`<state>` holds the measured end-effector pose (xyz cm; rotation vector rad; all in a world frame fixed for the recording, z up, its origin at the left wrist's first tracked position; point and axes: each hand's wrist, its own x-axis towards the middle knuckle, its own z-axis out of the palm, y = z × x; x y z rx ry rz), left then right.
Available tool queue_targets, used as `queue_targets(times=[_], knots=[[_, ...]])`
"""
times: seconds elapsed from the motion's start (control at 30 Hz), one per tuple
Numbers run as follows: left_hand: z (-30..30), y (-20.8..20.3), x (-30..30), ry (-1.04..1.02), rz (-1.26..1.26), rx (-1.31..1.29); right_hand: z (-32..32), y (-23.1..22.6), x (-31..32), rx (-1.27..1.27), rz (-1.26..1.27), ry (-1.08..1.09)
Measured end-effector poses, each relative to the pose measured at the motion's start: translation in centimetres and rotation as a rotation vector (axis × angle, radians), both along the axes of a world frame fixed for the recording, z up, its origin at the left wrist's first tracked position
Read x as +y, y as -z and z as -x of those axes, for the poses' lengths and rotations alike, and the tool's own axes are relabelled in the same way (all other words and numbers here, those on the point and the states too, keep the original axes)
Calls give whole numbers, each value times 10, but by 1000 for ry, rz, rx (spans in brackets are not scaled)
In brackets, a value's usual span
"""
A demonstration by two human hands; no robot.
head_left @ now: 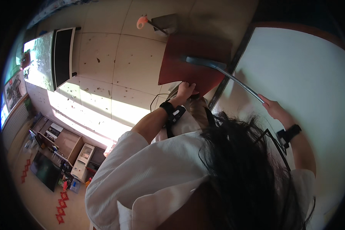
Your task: Sweeping the floor with a broom and a dustpan.
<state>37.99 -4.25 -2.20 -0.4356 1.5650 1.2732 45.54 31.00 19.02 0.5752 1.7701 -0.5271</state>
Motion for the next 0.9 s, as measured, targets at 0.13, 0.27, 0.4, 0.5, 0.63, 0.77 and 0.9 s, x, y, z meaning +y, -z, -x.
queue_targets(times=[0.13,0.27,0.4,0.5,0.63,0.77,0.9], knots=[[-9,57,0,76,-61,135,-5,71,2,-13,-17,230],[-2,39,-2,191,61,212,10,8,-24,-28,-49,269],[13,20,9,238,123,271,10,-41,-21,11,37,210],[36,-42,29,28,17,108,-32,5,8,199,139,62],[23,-22,27,-201,-136,-23,-25,92,12,18,4,203],[24,-22,28,-263,-157,-22,-33,117,12,89,-37,374],[26,-22,24,-103,-102,-31,-45,72,3,67,-26,480]])
